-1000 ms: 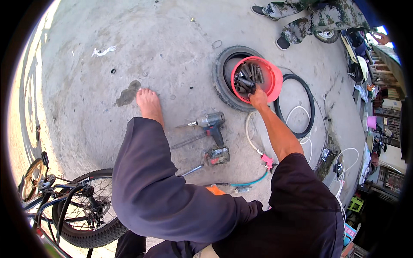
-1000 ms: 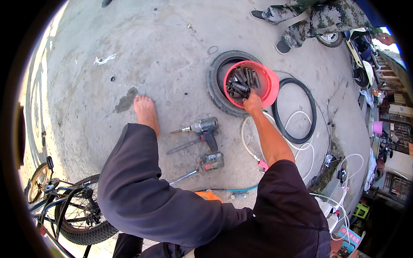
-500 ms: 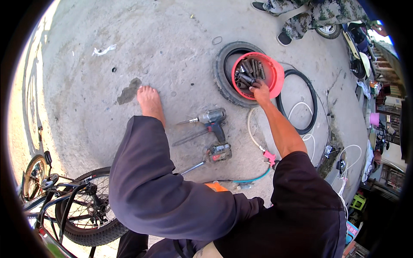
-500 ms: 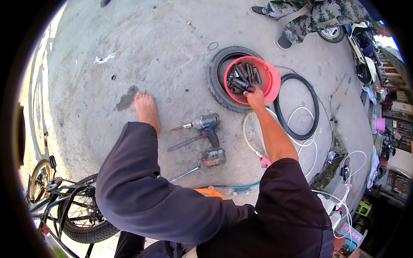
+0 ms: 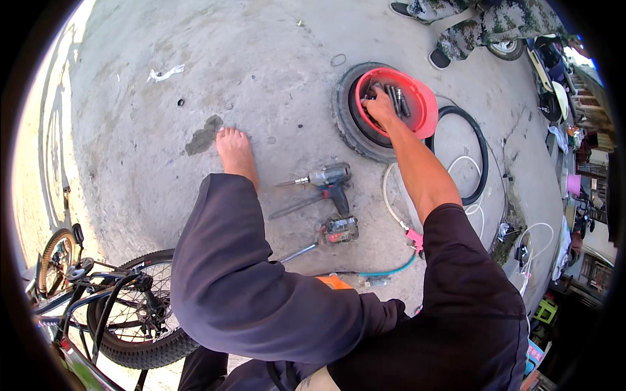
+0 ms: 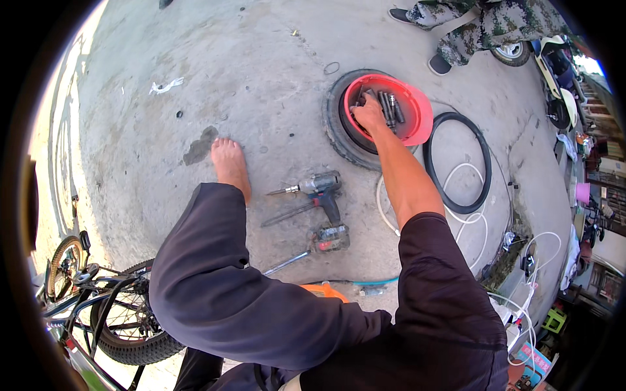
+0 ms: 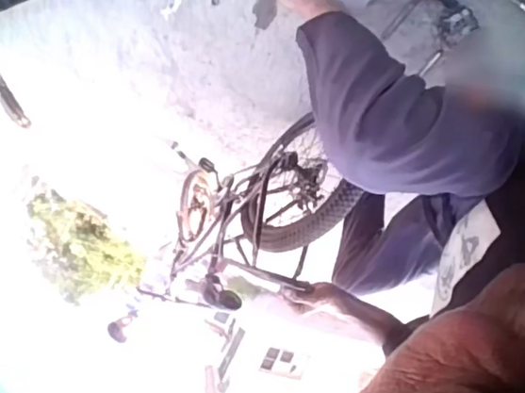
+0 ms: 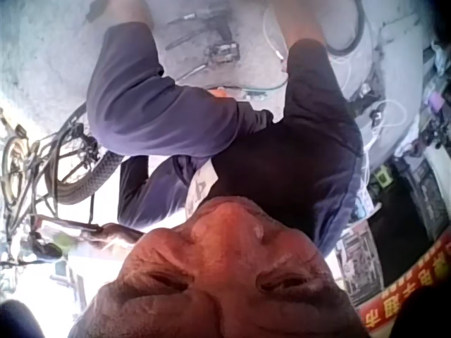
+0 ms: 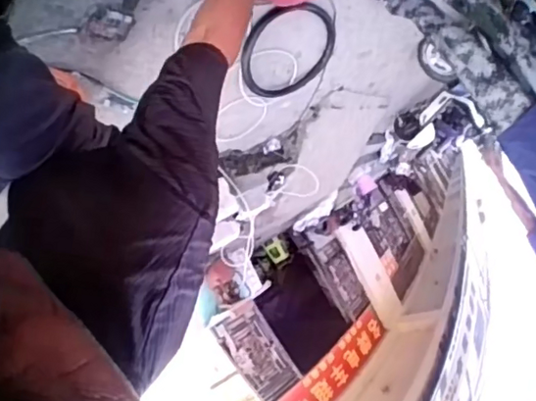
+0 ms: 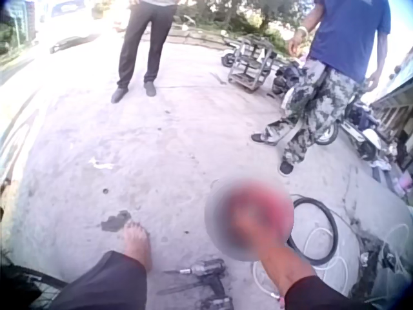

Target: The person unscrews bolts from the rear wheel assembly of a bicycle using a power tool, removes a rack, and then works on the chain and derailleur by hand.

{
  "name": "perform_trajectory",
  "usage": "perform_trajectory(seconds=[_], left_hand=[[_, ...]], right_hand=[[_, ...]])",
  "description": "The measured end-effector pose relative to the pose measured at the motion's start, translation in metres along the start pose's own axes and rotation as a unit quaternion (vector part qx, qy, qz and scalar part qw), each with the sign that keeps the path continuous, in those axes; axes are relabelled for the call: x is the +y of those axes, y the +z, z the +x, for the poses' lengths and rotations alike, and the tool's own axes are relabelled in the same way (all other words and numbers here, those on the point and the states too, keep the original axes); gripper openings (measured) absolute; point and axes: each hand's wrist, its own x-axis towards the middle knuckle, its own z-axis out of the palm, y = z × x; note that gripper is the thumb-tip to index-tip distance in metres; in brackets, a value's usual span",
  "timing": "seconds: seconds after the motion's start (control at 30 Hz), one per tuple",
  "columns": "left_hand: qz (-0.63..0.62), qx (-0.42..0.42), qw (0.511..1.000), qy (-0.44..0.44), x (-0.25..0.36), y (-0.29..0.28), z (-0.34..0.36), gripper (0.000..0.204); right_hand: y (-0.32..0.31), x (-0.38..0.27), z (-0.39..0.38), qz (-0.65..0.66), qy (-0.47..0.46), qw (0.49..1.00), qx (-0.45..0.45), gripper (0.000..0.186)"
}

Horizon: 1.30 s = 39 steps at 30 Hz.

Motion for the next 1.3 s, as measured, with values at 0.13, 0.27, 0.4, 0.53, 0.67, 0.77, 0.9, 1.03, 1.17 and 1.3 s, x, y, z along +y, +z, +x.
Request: perform_trajectory(seconds=[0.13, 0.27, 0.4, 0.53, 0.67, 0.77, 0.9, 1.03, 1.17, 1.3], left_hand=[[0.009, 0.048, 0.997, -0.059, -0.029, 0.003, 0.008, 0.055], [0.011, 0.082, 0.997, 0.005, 0.012, -0.039, -0.013, 0.023], [0.192, 0.218, 0.955, -0.056, -0.005, -0.002, 0.009, 0.026], [0.518, 0.146, 0.836, -0.106, -0.028, 0.040, 0.026, 0.028], [0.244, 0.095, 0.964, -0.045, -0.004, 0.014, 0.013, 0.017], [0.076, 0.027, 0.997, -0.003, 0.001, -0.054, -0.010, 0.050], [0.032, 0.006, 0.999, 0.009, -0.026, -0.118, -0.051, 0.067], [-0.121, 0.088, 0.989, 0.007, -0.026, -0.180, -0.105, 0.046], [-0.288, 0.293, 0.890, -0.200, -0.170, -0.261, -0.344, 0.025], [-0.339, 0.518, 0.680, -0.393, -0.261, -0.307, -0.546, 0.037]], right_hand=[[0.017, -0.012, 0.038, 0.071, 0.012, 0.997, -0.026, 0.066], [0.014, 0.023, 0.013, 0.158, 0.078, 0.984, -0.012, 0.056], [0.025, 0.016, 0.015, 0.115, 0.040, 0.992, -0.034, 0.038], [0.033, 0.004, 0.007, 0.122, -0.012, 0.992, -0.018, 0.030], [0.026, 0.029, -0.012, 0.139, -0.048, 0.989, -0.021, 0.026], [0.019, 0.046, -0.019, 0.223, -0.054, 0.973, 0.007, 0.021], [0.025, 0.020, -0.034, 0.257, -0.050, 0.961, 0.095, 0.023], [0.000, 0.028, -0.080, 0.025, -0.188, 0.969, 0.160, 0.025], [0.004, -0.014, -0.131, -0.014, -0.269, 0.955, 0.123, 0.042], [-0.009, 0.002, -0.169, -0.083, -0.272, 0.955, 0.081, 0.053]])
